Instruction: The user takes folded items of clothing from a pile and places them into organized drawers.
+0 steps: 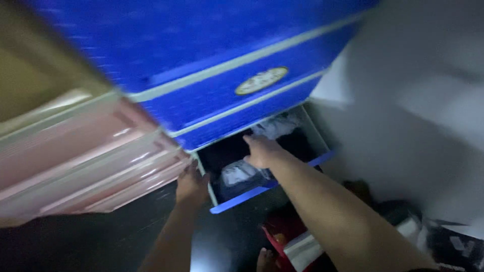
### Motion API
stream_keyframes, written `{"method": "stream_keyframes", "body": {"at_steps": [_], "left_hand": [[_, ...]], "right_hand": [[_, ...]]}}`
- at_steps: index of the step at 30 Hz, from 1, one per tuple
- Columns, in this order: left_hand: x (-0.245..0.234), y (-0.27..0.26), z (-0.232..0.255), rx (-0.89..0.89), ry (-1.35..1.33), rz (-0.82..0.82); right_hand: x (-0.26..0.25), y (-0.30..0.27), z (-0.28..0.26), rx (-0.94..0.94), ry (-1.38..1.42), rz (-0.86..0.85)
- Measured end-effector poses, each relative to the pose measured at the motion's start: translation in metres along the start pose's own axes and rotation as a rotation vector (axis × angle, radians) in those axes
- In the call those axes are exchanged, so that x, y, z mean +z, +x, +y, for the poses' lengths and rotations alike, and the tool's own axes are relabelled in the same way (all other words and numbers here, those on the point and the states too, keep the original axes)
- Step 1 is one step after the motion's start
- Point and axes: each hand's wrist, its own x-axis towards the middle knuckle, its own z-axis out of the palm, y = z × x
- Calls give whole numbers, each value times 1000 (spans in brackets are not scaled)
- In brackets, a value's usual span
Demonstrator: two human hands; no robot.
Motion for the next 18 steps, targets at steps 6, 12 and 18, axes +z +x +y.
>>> {"method": "stream_keyframes", "body": {"at_steps": [6,12,18], "left_hand": [[-147,-96,-84,-213,76,110],[-254,-224,-216,-306,137,252],[-352,-385,-286,-585,79,363]], "right_hand": [[-61,-82,-194,-124,34,-78],[-37,-123,-365,-252,-53,-159],[20,-175,-541,-550,-104,-169]]}}
